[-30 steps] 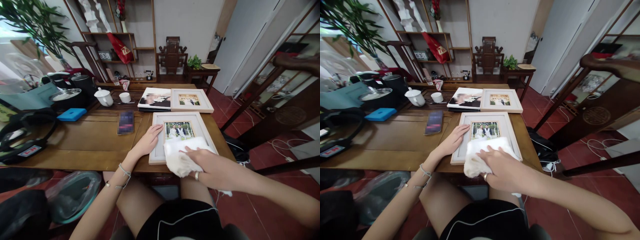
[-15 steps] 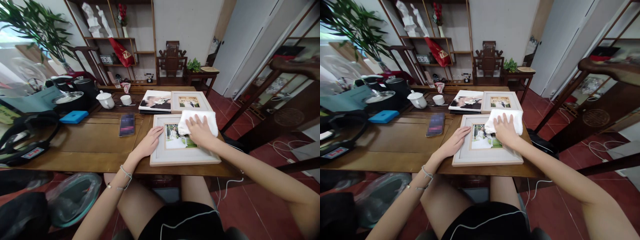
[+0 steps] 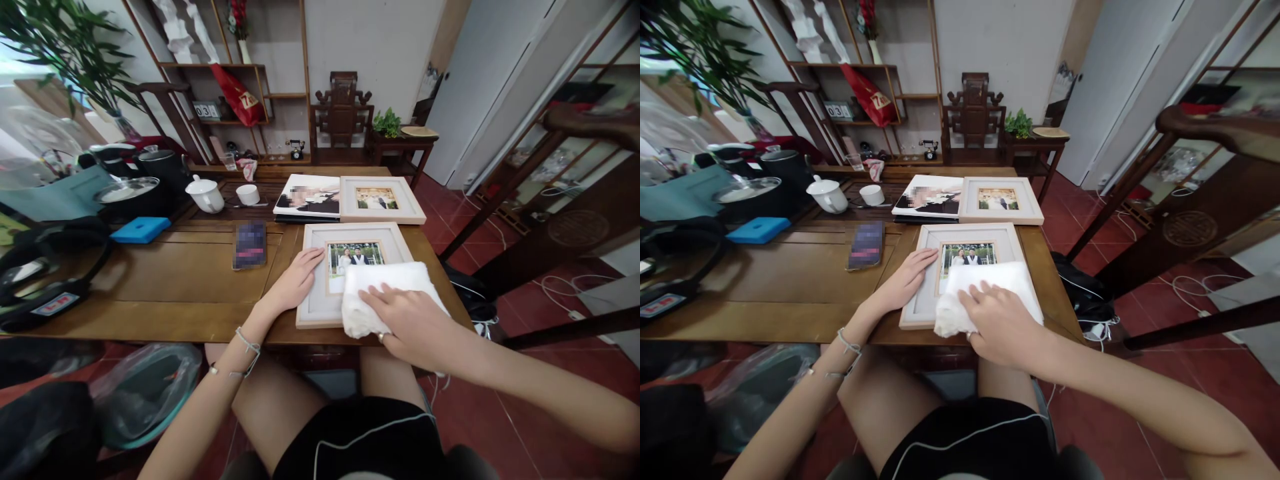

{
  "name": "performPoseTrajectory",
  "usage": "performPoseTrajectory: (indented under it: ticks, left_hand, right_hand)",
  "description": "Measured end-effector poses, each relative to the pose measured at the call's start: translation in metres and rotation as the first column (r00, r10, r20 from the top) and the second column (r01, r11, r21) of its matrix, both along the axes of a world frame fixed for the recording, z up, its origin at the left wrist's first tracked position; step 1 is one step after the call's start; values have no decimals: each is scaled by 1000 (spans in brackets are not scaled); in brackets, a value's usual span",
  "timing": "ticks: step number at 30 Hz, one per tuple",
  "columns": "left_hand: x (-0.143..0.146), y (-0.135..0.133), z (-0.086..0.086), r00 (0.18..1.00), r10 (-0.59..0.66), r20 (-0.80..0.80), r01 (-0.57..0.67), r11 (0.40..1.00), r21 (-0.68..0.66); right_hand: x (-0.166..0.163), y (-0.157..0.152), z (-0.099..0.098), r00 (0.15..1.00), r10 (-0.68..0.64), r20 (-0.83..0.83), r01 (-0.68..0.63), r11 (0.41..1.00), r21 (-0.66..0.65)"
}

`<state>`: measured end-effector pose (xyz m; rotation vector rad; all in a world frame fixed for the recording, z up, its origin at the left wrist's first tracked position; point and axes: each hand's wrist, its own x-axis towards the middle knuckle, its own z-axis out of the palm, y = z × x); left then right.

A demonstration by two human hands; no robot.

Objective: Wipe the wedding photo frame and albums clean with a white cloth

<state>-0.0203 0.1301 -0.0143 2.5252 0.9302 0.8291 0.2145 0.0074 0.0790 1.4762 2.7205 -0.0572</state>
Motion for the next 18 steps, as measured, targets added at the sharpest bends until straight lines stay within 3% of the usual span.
performPoseTrajectory:
  ticks: [3,7,12,15,18]
  left_hand:
    - [0,0,0,1000,-8,-1,8,1000,2]
    - [0,0,1,1000,-7,-13,7,1000,-4]
    - [-1,1,0,1000,-15,1,15,1000,-4]
    - [-1,1,0,1000,-9,7,9,1000,-1]
    - [0,1,0,1000,3,-5,-3,1000,-10]
  right_hand:
    - [-2,18,-17,994,25,-105,-23,999,22]
    - [12,70,-40,997,-26,-77,31,997,65]
    - [23,125,-38,997,-72,-7,72,978,195]
    - [19,133,-37,998,-59,13,56,978,199]
    - [15,120,-40,999,-32,11,30,993,118]
